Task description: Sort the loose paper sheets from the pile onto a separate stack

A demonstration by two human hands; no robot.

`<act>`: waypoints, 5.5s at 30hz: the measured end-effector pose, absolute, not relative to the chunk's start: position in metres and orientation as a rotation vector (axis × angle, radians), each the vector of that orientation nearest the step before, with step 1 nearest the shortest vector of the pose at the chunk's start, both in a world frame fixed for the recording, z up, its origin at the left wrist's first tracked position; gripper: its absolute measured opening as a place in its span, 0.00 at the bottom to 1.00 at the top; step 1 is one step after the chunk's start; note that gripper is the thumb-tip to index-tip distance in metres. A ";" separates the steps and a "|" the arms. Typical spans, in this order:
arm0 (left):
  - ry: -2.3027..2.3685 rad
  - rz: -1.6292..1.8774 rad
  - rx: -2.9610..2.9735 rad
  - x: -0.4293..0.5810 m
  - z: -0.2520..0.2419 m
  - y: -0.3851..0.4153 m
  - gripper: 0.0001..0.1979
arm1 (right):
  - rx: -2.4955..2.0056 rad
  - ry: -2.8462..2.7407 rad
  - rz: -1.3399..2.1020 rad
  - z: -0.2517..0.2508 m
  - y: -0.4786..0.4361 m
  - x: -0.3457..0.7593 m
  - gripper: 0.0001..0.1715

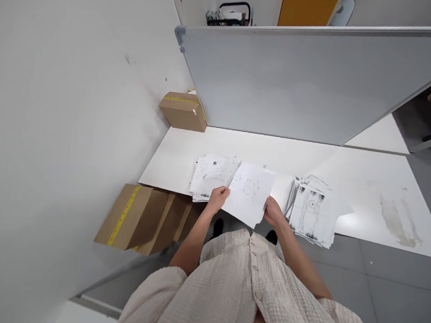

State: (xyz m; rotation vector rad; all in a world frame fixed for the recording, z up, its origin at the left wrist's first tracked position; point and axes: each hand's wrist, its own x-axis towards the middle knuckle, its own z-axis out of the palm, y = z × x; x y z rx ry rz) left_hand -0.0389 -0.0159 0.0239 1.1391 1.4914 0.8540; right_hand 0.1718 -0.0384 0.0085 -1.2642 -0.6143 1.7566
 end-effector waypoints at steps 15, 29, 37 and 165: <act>1.298 1.019 1.169 -0.019 0.025 -0.001 0.27 | -1.392 -0.936 1.362 0.009 -0.037 0.188 0.18; 1.152 1.165 1.230 0.005 0.015 -0.002 0.15 | -1.307 -0.946 1.213 -0.014 -0.031 0.196 0.16; 1.133 1.122 1.238 0.010 -0.010 -0.004 0.14 | -1.408 -1.000 1.217 -0.037 -0.032 0.196 0.20; 1.398 0.312 0.839 0.072 -0.064 -0.016 0.25 | -1.782 -0.367 1.497 -0.075 -0.075 0.268 0.11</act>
